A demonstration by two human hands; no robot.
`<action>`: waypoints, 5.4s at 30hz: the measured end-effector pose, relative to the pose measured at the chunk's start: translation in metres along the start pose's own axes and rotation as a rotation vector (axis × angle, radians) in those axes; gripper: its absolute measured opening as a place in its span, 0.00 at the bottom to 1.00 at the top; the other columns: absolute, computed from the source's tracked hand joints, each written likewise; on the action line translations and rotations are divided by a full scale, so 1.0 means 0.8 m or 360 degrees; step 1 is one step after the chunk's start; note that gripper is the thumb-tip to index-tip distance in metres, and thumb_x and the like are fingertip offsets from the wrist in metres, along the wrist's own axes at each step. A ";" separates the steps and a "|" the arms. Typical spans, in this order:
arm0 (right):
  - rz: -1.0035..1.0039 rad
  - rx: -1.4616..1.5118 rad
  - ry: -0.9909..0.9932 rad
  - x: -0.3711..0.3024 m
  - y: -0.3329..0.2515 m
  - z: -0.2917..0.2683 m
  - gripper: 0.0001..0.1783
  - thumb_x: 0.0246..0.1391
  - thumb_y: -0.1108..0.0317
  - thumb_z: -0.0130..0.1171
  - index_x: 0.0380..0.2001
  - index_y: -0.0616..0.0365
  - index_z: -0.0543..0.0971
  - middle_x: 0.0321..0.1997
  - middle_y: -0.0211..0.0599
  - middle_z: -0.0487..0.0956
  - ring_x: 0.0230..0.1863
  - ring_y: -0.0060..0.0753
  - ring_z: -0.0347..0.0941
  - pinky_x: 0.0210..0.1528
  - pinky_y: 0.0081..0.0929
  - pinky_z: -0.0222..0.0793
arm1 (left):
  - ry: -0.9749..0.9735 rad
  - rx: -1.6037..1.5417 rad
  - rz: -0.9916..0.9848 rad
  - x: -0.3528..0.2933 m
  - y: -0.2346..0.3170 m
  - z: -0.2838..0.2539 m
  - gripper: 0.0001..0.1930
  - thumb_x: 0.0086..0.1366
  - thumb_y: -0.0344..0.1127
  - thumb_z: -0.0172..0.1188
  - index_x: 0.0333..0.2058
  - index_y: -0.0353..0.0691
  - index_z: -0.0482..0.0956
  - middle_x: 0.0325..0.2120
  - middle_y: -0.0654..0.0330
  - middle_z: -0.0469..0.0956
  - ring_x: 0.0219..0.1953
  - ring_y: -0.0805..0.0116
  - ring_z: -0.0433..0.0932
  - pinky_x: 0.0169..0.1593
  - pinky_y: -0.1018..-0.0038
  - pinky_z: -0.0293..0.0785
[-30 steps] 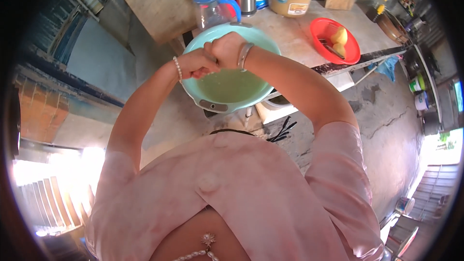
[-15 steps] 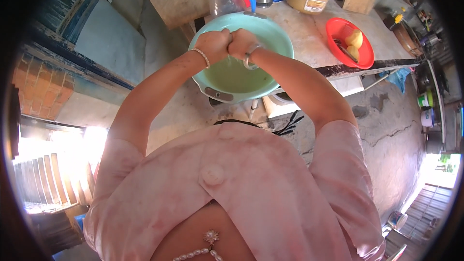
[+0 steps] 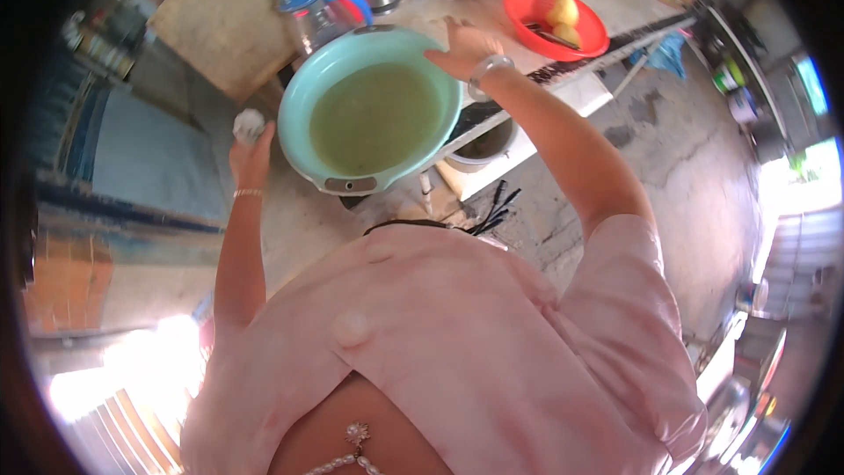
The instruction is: The person washes potatoes and a smaller vegetable in a bowl of water, scrubs them with a cloth, and then rinses the bowl and cloth under an outdoor tap.
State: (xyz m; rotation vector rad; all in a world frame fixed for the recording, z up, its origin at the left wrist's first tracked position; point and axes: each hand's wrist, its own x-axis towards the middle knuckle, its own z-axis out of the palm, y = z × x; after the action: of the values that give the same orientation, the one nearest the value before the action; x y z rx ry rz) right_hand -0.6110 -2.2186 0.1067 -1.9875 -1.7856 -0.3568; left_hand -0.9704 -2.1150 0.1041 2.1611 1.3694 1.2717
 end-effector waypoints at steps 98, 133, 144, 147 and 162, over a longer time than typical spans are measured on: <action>0.2403 0.0157 0.3027 -1.081 0.771 -0.795 0.21 0.26 0.82 0.46 0.33 0.73 0.70 0.25 0.41 0.72 0.20 0.29 0.69 0.25 0.19 0.67 | -0.3962 -0.1566 0.0450 -0.776 1.542 0.893 0.05 0.46 0.26 0.54 0.26 0.37 0.72 0.17 0.64 0.72 0.15 0.77 0.68 0.15 0.83 0.60; 0.2423 -0.1044 0.4150 -1.535 0.977 -0.731 0.27 0.26 0.81 0.45 0.40 0.68 0.68 0.34 0.40 0.73 0.31 0.35 0.72 0.37 0.27 0.69 | -0.4576 0.0138 0.1711 -1.532 1.838 1.068 0.10 0.36 0.25 0.60 0.22 0.30 0.73 0.16 0.57 0.74 0.13 0.72 0.72 0.15 0.78 0.69; 0.3511 -0.1171 0.4214 -1.671 1.089 -0.767 0.24 0.23 0.81 0.47 0.33 0.69 0.73 0.28 0.36 0.74 0.26 0.29 0.71 0.32 0.23 0.67 | -0.4553 0.0988 0.1180 -1.722 1.841 1.203 0.09 0.37 0.24 0.57 0.22 0.29 0.73 0.16 0.57 0.72 0.15 0.68 0.72 0.15 0.74 0.67; 0.3746 -0.1042 0.4199 -1.783 1.166 -0.835 0.15 0.25 0.79 0.51 0.26 0.70 0.74 0.21 0.35 0.72 0.20 0.29 0.68 0.24 0.22 0.64 | -0.4505 0.0795 0.0488 -1.781 1.919 1.236 0.11 0.39 0.23 0.57 0.26 0.31 0.73 0.20 0.56 0.72 0.19 0.67 0.72 0.17 0.73 0.67; 0.4921 -0.1229 0.2967 -1.846 1.265 -1.126 0.31 0.33 0.74 0.54 0.48 0.65 0.64 0.14 0.33 0.68 0.07 0.23 0.59 0.06 0.21 0.51 | -0.4786 0.1736 0.0524 -1.846 1.994 1.188 0.10 0.45 0.26 0.58 0.28 0.39 0.69 0.19 0.63 0.70 0.18 0.73 0.70 0.21 0.74 0.70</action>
State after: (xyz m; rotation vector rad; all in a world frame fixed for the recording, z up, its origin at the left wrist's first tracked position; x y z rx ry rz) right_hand 0.2822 -4.0114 0.0395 1.1219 -3.2476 0.9725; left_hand 0.4800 -3.9662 -0.2092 1.3890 -0.2237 -2.4925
